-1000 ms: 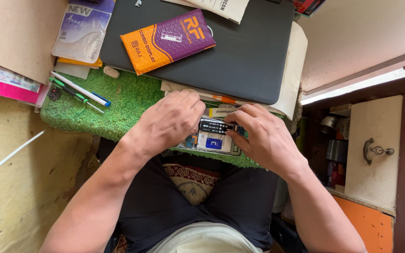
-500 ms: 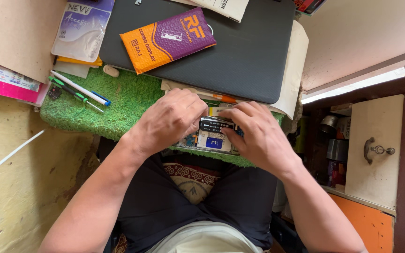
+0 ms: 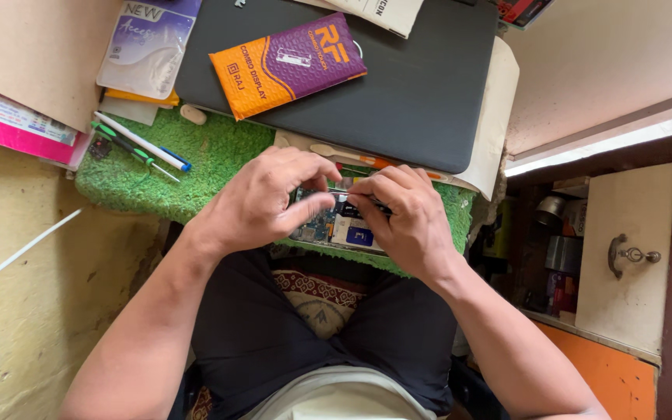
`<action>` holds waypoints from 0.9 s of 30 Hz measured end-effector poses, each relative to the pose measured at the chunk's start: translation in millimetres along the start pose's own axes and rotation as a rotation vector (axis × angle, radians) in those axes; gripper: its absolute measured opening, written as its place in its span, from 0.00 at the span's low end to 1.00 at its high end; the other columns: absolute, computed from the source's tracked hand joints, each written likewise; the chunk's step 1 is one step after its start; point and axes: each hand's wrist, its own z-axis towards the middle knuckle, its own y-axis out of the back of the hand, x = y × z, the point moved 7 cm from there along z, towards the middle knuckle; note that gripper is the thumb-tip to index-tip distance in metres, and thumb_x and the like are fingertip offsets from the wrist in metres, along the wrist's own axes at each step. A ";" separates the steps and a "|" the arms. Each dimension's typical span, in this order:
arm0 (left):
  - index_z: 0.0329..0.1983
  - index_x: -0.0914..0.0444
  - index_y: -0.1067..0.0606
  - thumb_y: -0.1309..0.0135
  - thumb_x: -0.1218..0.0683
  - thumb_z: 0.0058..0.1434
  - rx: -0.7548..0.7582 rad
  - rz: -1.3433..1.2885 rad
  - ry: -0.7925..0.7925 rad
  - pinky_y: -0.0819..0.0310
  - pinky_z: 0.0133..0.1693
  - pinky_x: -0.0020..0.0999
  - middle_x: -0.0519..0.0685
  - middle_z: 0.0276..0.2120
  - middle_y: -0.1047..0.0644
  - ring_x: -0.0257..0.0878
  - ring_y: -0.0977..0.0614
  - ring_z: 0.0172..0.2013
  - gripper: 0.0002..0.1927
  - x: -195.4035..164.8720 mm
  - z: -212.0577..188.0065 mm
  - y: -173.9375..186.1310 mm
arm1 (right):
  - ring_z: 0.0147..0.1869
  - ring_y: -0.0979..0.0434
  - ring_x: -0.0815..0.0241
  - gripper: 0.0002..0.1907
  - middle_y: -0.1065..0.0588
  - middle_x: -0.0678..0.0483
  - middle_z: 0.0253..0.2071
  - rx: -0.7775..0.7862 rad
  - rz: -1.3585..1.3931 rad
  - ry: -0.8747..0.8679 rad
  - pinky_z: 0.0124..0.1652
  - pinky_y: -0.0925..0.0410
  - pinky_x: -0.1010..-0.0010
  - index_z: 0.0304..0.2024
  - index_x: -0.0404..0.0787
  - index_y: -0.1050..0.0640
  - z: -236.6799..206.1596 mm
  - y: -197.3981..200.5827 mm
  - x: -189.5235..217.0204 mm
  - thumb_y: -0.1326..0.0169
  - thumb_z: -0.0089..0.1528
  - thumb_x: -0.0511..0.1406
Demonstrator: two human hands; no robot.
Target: The person disassembles a smartphone on a small workbench, lifting out the battery and flex cables and setting them aside. They then pick up the phone motherboard and clean its surface and connectors using a brush and a cotton swab, turning the board over to work on different sides.
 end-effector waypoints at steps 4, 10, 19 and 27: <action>0.41 0.65 0.21 0.34 0.57 0.54 -0.032 0.034 0.119 0.24 0.38 0.39 0.53 0.32 0.19 0.45 0.18 0.32 0.13 2.3 -5.8 3.8 | 0.42 0.24 0.52 0.05 0.24 0.52 0.34 0.021 0.026 0.009 0.45 0.34 0.61 0.38 0.40 0.20 2.2 -0.1 1.7 0.38 0.62 0.34; 0.42 0.66 0.22 0.36 0.58 0.55 -0.087 -0.165 0.333 0.24 0.30 0.30 0.49 0.25 0.20 0.33 0.19 0.26 0.13 2.2 -16.2 -0.8 | 0.41 0.23 0.55 0.06 0.23 0.54 0.35 0.033 0.103 -0.005 0.44 0.32 0.64 0.38 0.40 0.20 3.9 -2.3 7.5 0.37 0.60 0.33; 0.47 0.65 0.25 0.35 0.59 0.54 -0.175 -0.186 0.405 0.27 0.27 0.28 0.47 0.24 0.20 0.31 0.20 0.24 0.17 7.0 -24.5 -1.3 | 0.40 0.22 0.55 0.07 0.22 0.56 0.35 -0.030 0.010 0.100 0.44 0.32 0.63 0.37 0.42 0.20 4.1 -8.9 13.2 0.34 0.58 0.33; 0.46 0.65 0.26 0.36 0.60 0.55 -0.176 -0.329 0.420 0.27 0.27 0.28 0.47 0.24 0.20 0.30 0.20 0.25 0.16 16.2 -29.0 -2.4 | 0.40 0.20 0.55 0.07 0.19 0.55 0.37 -0.042 0.029 0.083 0.41 0.28 0.66 0.38 0.41 0.19 2.5 -10.9 11.6 0.34 0.58 0.33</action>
